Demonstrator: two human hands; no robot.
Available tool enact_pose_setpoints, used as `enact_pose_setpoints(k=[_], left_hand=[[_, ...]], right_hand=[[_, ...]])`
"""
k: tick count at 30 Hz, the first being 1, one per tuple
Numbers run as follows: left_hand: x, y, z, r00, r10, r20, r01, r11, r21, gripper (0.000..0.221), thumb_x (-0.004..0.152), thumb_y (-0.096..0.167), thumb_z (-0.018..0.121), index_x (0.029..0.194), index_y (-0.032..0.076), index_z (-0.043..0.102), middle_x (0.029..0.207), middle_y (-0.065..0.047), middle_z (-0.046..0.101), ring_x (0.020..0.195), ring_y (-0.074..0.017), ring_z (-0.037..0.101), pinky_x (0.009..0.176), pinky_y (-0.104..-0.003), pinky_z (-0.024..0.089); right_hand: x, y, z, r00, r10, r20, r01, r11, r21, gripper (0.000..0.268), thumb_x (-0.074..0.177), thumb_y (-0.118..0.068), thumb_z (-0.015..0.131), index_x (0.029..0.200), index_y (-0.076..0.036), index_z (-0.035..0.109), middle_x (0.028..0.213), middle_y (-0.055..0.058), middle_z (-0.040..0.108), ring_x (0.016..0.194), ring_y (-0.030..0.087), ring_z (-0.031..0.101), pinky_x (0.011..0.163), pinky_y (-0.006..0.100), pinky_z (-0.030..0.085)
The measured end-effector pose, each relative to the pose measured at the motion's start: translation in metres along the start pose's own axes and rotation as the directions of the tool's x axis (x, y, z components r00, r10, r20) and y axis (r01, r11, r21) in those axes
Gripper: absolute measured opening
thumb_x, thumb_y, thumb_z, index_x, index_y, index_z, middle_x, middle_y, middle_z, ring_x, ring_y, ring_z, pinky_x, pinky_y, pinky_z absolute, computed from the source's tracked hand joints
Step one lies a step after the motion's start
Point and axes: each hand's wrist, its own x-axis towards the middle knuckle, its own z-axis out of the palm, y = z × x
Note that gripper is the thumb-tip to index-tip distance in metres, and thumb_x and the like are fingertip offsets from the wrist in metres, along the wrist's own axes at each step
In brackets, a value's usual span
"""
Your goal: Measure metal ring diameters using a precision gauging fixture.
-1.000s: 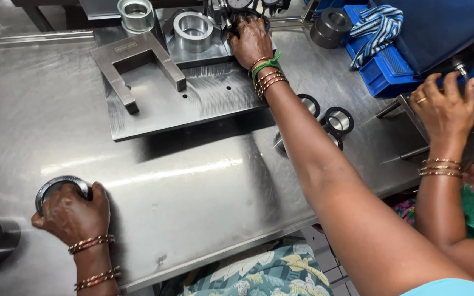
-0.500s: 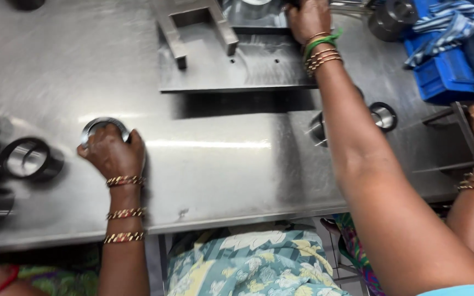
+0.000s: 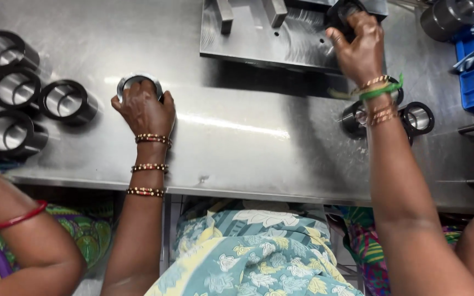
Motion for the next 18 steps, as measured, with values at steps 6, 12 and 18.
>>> enact_pose_setpoints(k=[6, 12, 18], left_hand=[[-0.002, 0.001, -0.002, 1.0, 0.005, -0.014, -0.006, 1.0, -0.001, 0.03, 0.08, 0.025, 0.084, 0.097, 0.002, 0.074, 0.103, -0.016, 0.072, 0.104, -0.0312, 0.064, 0.105, -0.058, 0.033], [-0.003, 0.004, -0.009, 1.0, 0.009, -0.016, -0.009, 1.0, -0.023, 0.032, 0.081, 0.025, 0.084, 0.099, 0.001, 0.073, 0.106, -0.017, 0.072, 0.106, -0.0315, 0.063, 0.105, -0.058, 0.033], [-0.005, 0.021, -0.021, 0.997, -0.071, 0.003, 0.071, 0.997, 0.009, 0.043, 0.078, 0.034, 0.083, 0.104, 0.002, 0.071, 0.113, -0.018, 0.068, 0.113, -0.0333, 0.058, 0.105, -0.061, 0.031]], right_hand=[[0.01, -0.12, -0.021, 0.952, -0.062, 0.3, -0.015, 0.969, 0.246, 0.039, 0.1, -0.034, 0.08, 0.106, 0.003, 0.069, 0.1, 0.015, 0.067, 0.097, 0.029, 0.065, 0.096, 0.045, 0.051], [0.028, -0.15, 0.018, 0.942, -0.245, 0.229, 0.189, 0.952, 0.241, 0.037, 0.099, -0.031, 0.083, 0.107, 0.004, 0.071, 0.096, 0.014, 0.068, 0.094, 0.029, 0.066, 0.106, 0.048, 0.05], [0.057, -0.152, 0.06, 0.957, -0.16, 0.241, 0.096, 0.962, 0.256, 0.035, 0.101, -0.026, 0.08, 0.115, 0.004, 0.069, 0.113, 0.019, 0.068, 0.107, 0.034, 0.065, 0.097, 0.045, 0.052]])
